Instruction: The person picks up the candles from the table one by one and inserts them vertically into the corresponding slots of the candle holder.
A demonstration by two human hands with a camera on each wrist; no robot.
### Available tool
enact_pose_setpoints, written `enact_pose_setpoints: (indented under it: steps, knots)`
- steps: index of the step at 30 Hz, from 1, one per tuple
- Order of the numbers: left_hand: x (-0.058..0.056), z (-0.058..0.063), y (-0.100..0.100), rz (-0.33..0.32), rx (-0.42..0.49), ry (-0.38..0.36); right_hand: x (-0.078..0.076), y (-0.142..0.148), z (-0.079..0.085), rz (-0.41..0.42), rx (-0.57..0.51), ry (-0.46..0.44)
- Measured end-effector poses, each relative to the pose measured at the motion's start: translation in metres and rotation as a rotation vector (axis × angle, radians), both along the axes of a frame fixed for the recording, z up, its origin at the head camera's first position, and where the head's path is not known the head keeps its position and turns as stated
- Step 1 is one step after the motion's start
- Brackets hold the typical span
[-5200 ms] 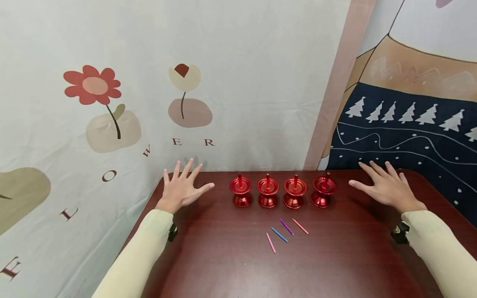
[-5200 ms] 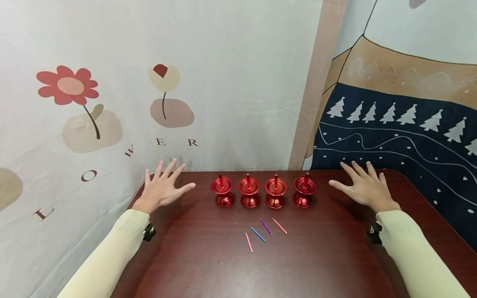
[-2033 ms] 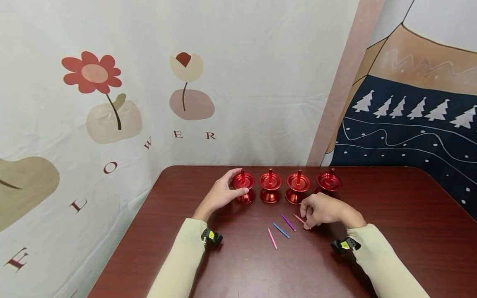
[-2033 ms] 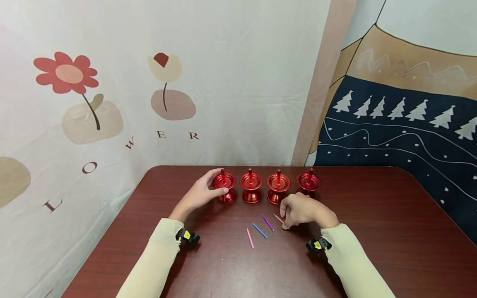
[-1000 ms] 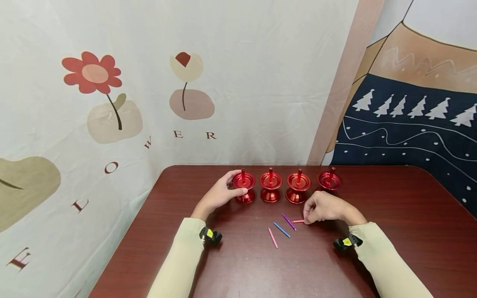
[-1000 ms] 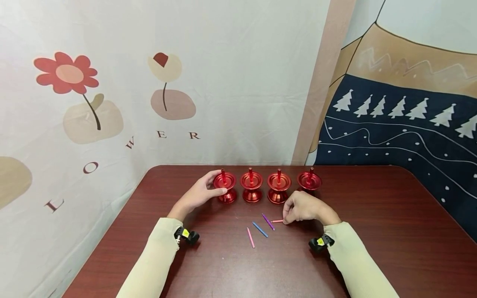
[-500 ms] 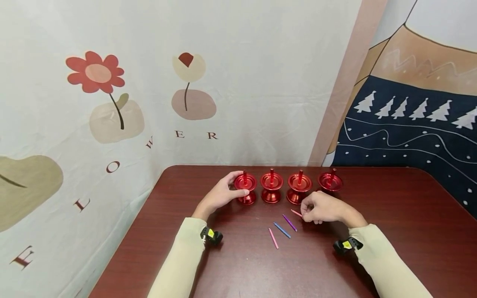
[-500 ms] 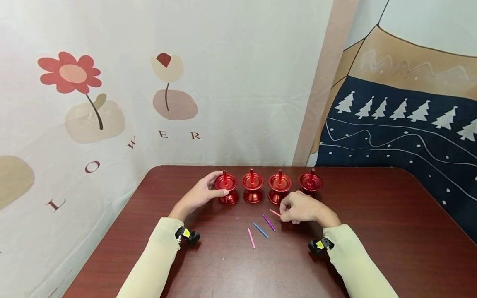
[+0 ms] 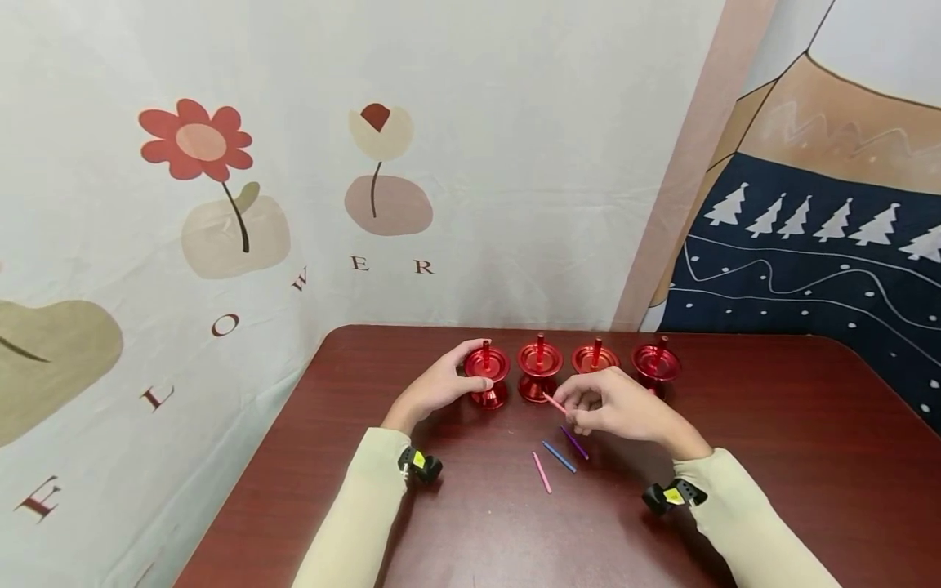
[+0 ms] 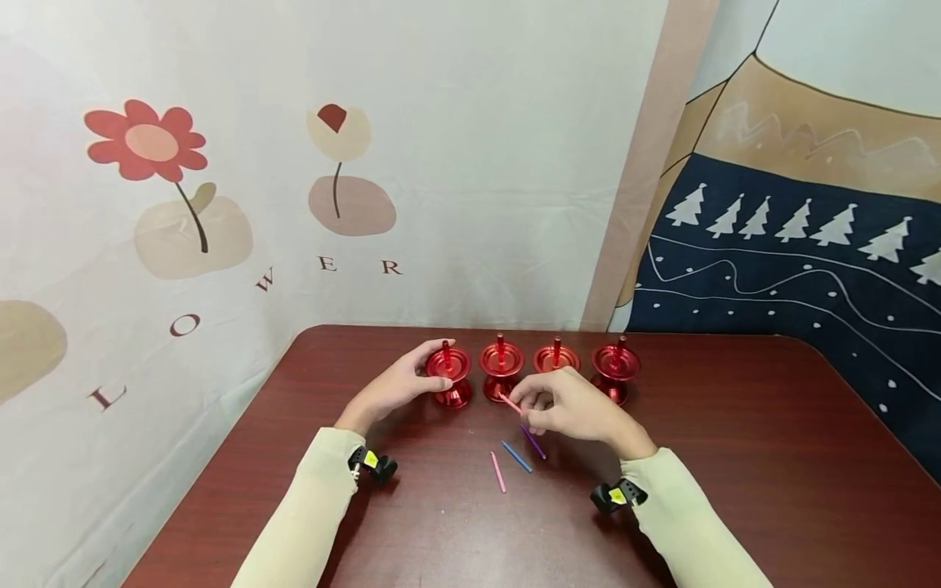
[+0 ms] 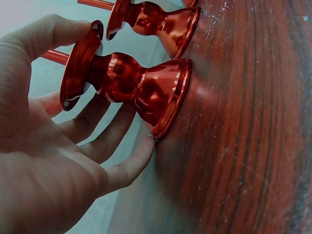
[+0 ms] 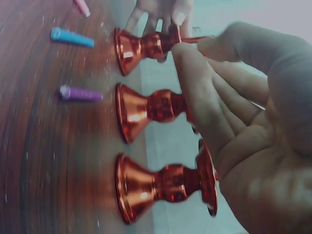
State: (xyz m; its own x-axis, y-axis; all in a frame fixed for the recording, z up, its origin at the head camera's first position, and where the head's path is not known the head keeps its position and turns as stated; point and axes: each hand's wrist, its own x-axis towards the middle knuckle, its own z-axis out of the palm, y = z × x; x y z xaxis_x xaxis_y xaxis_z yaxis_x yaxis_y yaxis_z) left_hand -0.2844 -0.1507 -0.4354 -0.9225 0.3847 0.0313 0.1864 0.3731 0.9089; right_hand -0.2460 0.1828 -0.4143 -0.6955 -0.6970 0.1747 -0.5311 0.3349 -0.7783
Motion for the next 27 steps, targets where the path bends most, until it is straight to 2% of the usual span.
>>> enact_pose_setpoints:
  steps: [6,17,27]
  knots:
    - [0.001,0.002,-0.001,-0.028,-0.021,-0.019,0.003,-0.014,-0.001,-0.050,-0.094,0.028]
    - [0.003,0.003,-0.001,-0.110,0.054,-0.034,0.000,-0.056,0.003,-0.210,-0.274,0.005]
    - [0.000,0.003,-0.003,-0.150,0.070,-0.065,-0.017,-0.095,0.012,-0.367,-0.383,0.131]
